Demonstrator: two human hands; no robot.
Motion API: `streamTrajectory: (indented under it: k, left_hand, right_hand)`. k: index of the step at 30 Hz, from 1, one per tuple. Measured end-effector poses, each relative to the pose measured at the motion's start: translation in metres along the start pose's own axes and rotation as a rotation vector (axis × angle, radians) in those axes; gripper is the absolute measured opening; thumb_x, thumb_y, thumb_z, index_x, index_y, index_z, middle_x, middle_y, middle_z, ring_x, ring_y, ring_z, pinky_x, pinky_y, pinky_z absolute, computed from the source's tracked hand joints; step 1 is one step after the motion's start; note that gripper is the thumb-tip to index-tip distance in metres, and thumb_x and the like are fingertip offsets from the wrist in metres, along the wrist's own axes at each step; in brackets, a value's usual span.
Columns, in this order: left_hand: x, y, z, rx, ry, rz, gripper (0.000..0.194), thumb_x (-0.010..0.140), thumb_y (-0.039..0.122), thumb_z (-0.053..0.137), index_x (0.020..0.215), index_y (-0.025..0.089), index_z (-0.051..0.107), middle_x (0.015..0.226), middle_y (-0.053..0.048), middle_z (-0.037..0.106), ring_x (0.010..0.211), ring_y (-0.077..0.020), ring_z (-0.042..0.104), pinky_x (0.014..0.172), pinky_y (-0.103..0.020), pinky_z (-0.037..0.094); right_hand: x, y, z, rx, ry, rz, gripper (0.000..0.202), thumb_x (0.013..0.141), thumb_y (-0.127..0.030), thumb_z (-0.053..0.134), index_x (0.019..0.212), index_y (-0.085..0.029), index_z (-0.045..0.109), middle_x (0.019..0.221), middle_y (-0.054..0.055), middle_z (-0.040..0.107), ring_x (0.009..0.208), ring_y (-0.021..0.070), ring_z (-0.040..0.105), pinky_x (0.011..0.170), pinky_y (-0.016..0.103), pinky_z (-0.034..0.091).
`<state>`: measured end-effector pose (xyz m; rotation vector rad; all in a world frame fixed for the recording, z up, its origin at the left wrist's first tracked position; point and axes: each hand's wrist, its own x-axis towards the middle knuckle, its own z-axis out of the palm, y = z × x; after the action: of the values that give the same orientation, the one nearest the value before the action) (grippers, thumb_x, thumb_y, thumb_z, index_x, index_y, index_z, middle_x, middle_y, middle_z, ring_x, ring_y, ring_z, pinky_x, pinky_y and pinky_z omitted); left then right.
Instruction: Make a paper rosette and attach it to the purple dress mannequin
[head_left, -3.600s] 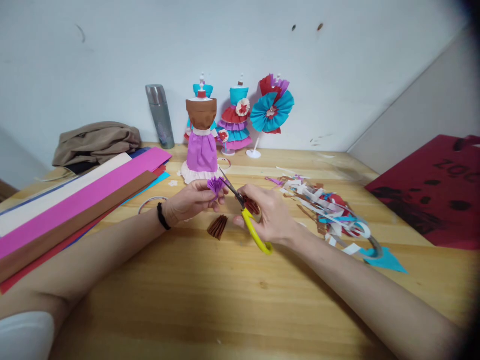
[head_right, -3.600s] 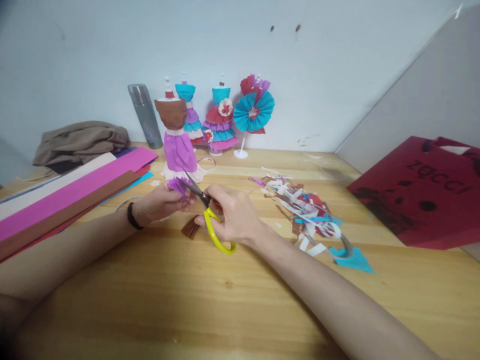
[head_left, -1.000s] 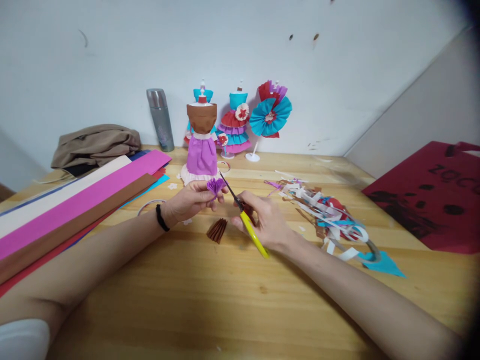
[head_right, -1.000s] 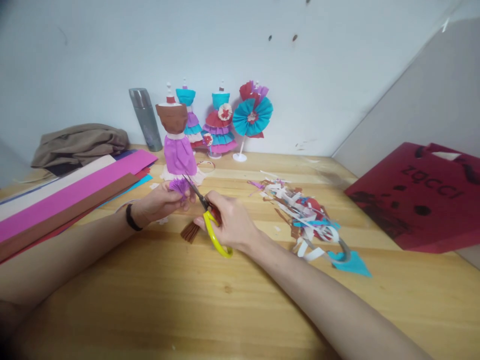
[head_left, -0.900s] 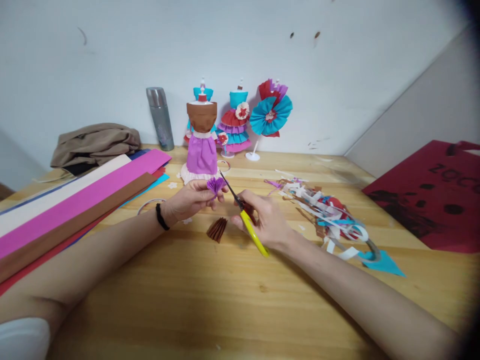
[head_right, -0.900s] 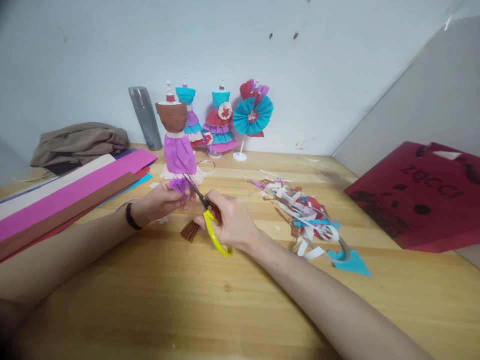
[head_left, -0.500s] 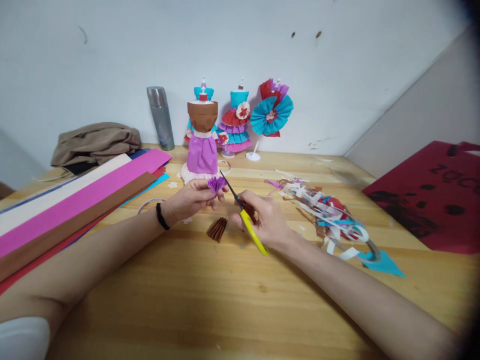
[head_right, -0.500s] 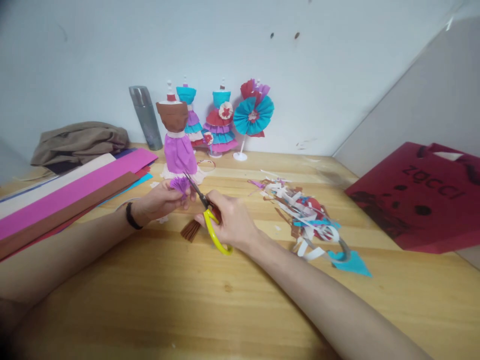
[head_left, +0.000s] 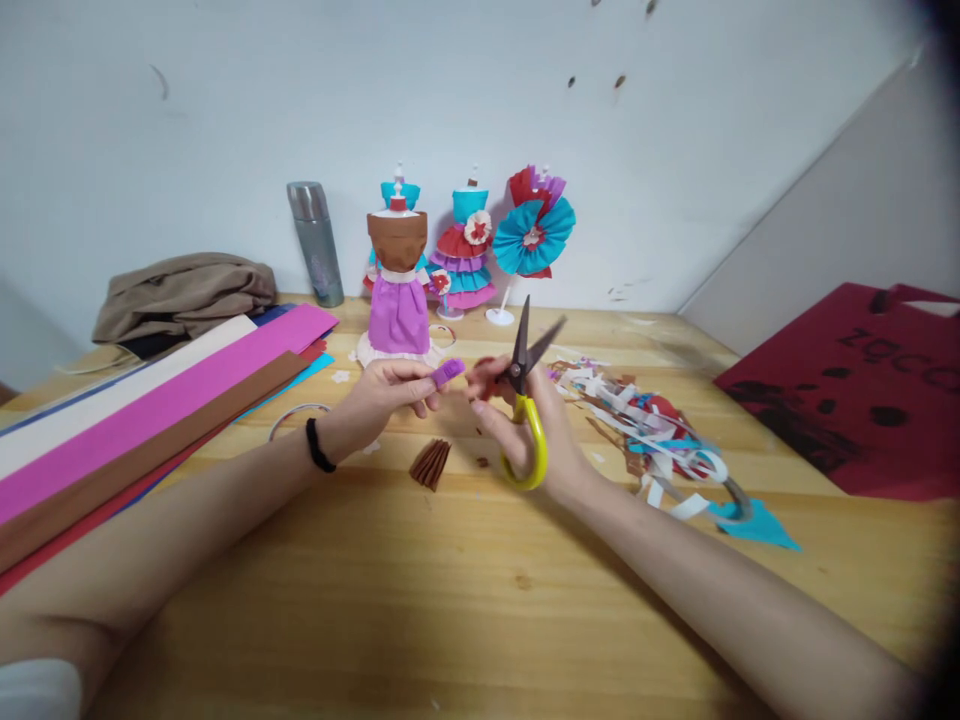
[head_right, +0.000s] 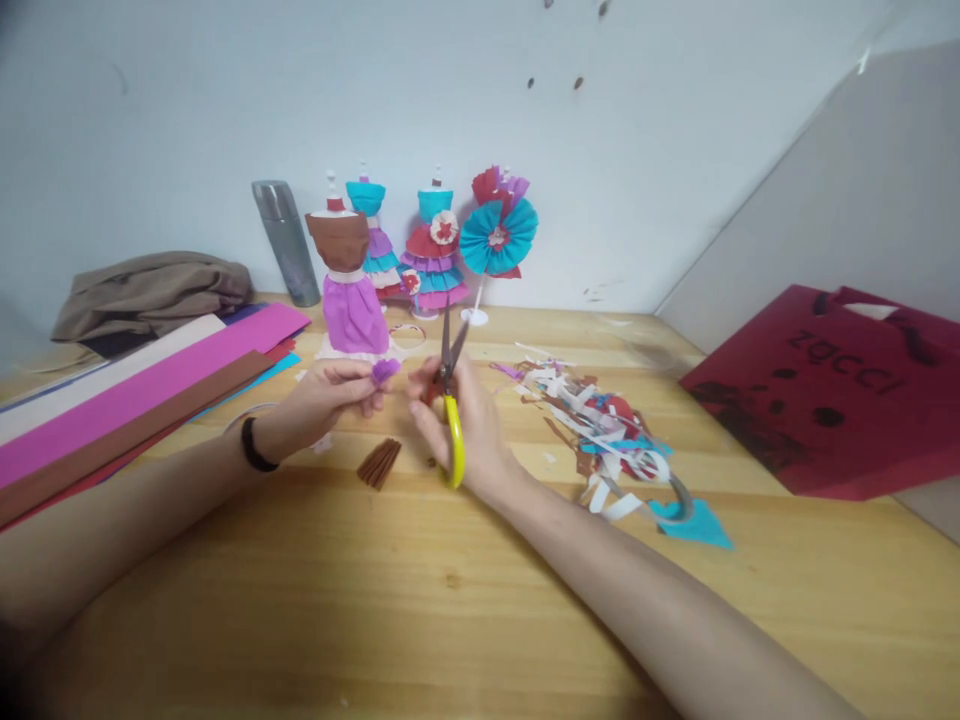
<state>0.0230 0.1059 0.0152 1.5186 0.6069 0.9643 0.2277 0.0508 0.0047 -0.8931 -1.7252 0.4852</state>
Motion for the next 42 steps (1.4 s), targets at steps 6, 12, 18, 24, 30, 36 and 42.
streamTrajectory:
  k: [6,12,18,24,30,36,42]
  left_hand:
    - [-0.009,0.011,0.016,0.358,0.144,0.175,0.015,0.084,0.029,0.067,0.083,0.015,0.075,0.067,-0.001,0.068,0.059,-0.0112,0.058,0.057,-0.022,0.045]
    - [-0.017,0.018,0.027,0.764,0.158,0.426,0.018,0.089,0.022,0.059,0.080,0.019,0.074,0.072,-0.002,0.069,0.067,-0.0143,0.058,0.063,-0.025,0.041]
    - [-0.023,0.024,0.031,0.917,0.112,0.519,0.022,0.094,0.021,0.052,0.086,0.020,0.073,0.077,-0.002,0.069,0.070,-0.0147,0.059,0.066,-0.025,0.042]
    - [-0.026,0.024,0.033,0.894,0.088,0.489,0.022,0.095,0.025,0.053,0.093,0.021,0.075,0.073,-0.002,0.067,0.066,-0.0152,0.056,0.063,-0.026,0.039]
    - [-0.027,0.023,0.035,0.892,0.089,0.513,0.023,0.094,0.023,0.055,0.082,0.020,0.074,0.067,-0.003,0.063,0.063,-0.0155,0.054,0.060,-0.027,0.036]
    - [-0.027,0.022,0.040,0.836,0.108,0.443,0.019,0.091,0.022,0.059,0.080,0.018,0.074,0.069,-0.003,0.068,0.061,-0.0142,0.056,0.059,-0.027,0.039]
    - [-0.025,0.035,0.042,0.609,0.075,0.277,0.021,0.087,0.033,0.062,0.086,0.016,0.074,0.069,-0.001,0.066,0.061,-0.0116,0.052,0.055,-0.022,0.037]
  right_hand:
    - [0.004,0.003,0.006,0.280,-0.032,0.109,0.050,0.076,-0.047,0.078,0.108,-0.027,0.046,0.104,0.003,0.056,0.090,0.0183,0.059,0.083,0.038,0.052]
    - [0.006,-0.008,0.003,0.254,0.001,0.080,0.054,0.071,-0.052,0.081,0.108,-0.027,0.049,0.108,0.005,0.059,0.104,0.0229,0.060,0.089,0.040,0.050]
    - [0.007,-0.014,0.002,0.222,-0.001,0.074,0.046,0.074,-0.045,0.077,0.102,-0.026,0.046,0.107,0.006,0.063,0.101,0.0223,0.061,0.089,0.041,0.051]
    - [0.007,-0.016,0.001,0.189,-0.022,0.037,0.031,0.075,-0.027,0.070,0.095,-0.026,0.046,0.091,0.001,0.061,0.086,0.0179,0.062,0.080,0.036,0.051]
    - [0.009,-0.023,-0.002,0.130,-0.036,0.087,0.023,0.077,-0.028,0.067,0.088,-0.025,0.047,0.075,-0.001,0.058,0.070,0.0159,0.057,0.065,0.032,0.048]
    - [0.008,-0.021,-0.003,0.085,-0.030,0.028,0.020,0.076,-0.022,0.063,0.090,-0.024,0.049,0.079,-0.002,0.059,0.069,0.0141,0.056,0.066,0.030,0.047]
    - [0.009,-0.016,-0.006,0.104,-0.039,-0.047,0.019,0.077,-0.018,0.063,0.090,-0.023,0.050,0.080,-0.002,0.059,0.070,0.0139,0.057,0.066,0.029,0.047]
